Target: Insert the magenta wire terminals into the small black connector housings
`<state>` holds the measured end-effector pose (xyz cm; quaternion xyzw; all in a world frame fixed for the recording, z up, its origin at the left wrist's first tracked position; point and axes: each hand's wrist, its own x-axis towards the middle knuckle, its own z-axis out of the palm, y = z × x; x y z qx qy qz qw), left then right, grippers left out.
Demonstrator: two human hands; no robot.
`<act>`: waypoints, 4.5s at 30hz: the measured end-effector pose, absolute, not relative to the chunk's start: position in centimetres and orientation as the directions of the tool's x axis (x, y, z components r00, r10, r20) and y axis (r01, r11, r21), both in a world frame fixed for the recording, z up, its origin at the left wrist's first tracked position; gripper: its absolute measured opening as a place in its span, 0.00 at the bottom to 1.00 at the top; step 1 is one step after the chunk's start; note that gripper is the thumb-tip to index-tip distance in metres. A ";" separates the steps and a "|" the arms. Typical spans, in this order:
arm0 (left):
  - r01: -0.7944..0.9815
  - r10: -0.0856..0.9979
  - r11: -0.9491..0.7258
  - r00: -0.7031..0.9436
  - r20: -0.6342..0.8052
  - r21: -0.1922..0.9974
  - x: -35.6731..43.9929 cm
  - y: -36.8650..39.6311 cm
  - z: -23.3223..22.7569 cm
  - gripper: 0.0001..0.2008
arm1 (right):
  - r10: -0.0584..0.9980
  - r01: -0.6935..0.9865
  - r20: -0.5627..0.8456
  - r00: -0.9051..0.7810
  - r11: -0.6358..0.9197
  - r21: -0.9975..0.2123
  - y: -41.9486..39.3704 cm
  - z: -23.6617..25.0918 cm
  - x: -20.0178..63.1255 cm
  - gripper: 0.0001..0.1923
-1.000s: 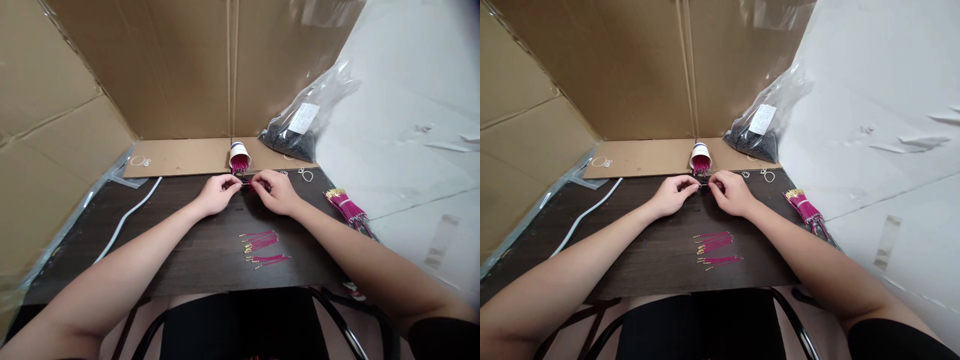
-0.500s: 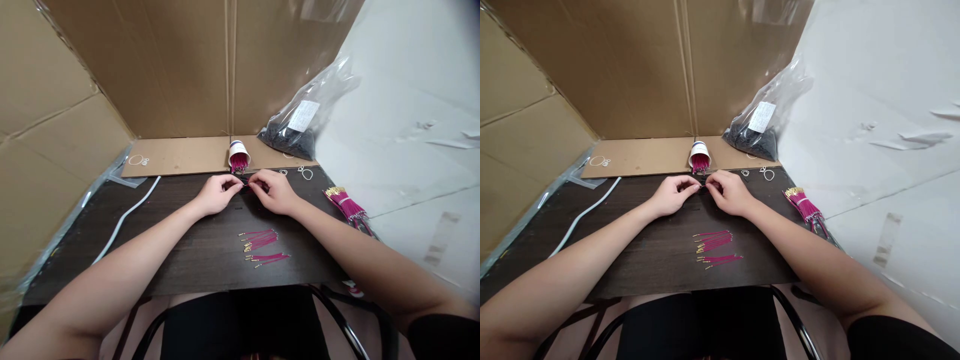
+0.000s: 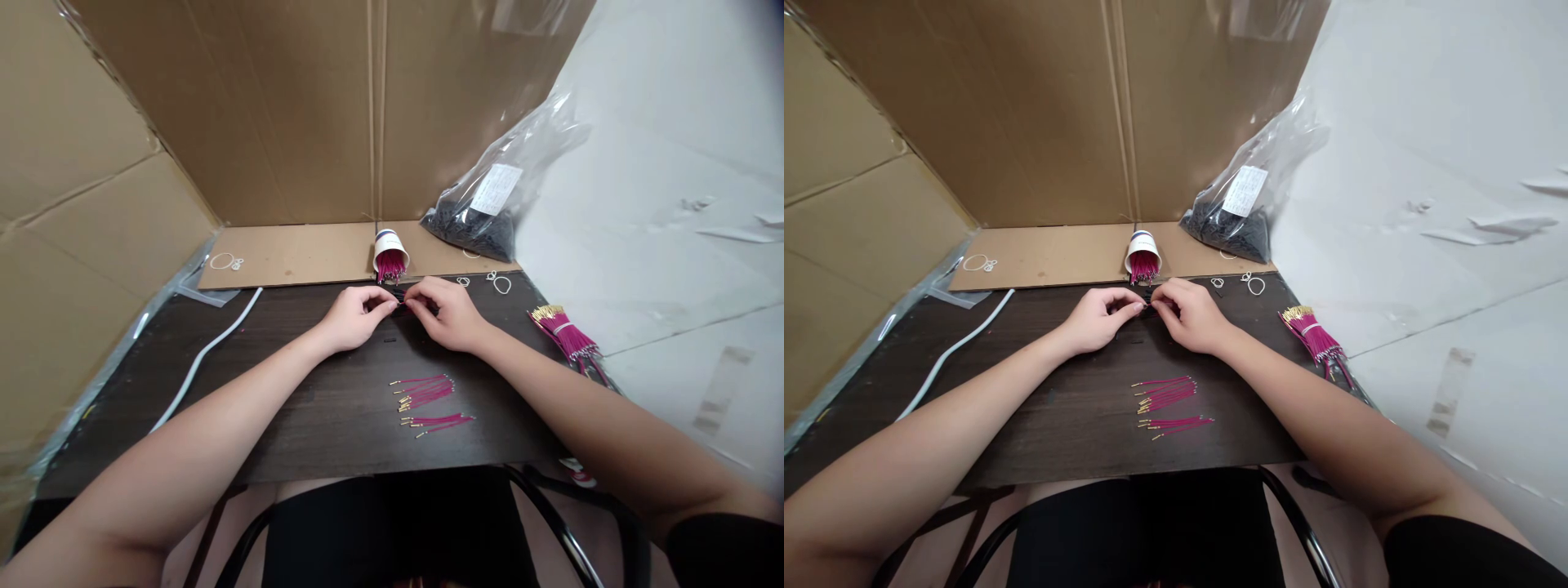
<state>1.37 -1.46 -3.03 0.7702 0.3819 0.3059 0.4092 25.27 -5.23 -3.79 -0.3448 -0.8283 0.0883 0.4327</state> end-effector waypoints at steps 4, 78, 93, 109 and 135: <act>0.327 0.834 -0.366 0.530 0.152 0.871 1.3 -1.4 -3.0 0.15 | 0.635 0.486 0.662 -0.399 0.758 -0.434 -5.3 -3.7 25.2 0.05; 0.295 0.845 -0.356 0.507 0.170 0.887 1.4 -1.8 -2.7 0.17 | 0.656 0.521 0.658 -0.369 0.732 -0.439 -5.2 -3.5 25.4 0.06; 0.376 0.616 -0.587 0.782 0.094 0.717 -0.4 -1.2 -1.6 0.10 | 0.683 0.605 0.643 -0.347 0.687 -0.403 -2.8 -5.2 27.6 0.03; 0.394 0.751 -0.451 0.652 0.102 0.801 0.7 -1.1 -2.7 0.09 | 0.654 0.418 0.380 -0.654 0.732 -0.539 -7.3 -0.3 25.8 0.05; 0.279 0.828 -0.307 0.550 0.110 0.910 1.1 -0.7 -3.0 0.08 | 0.616 0.578 0.061 -0.785 0.764 -0.286 -10.6 0.7 23.5 0.05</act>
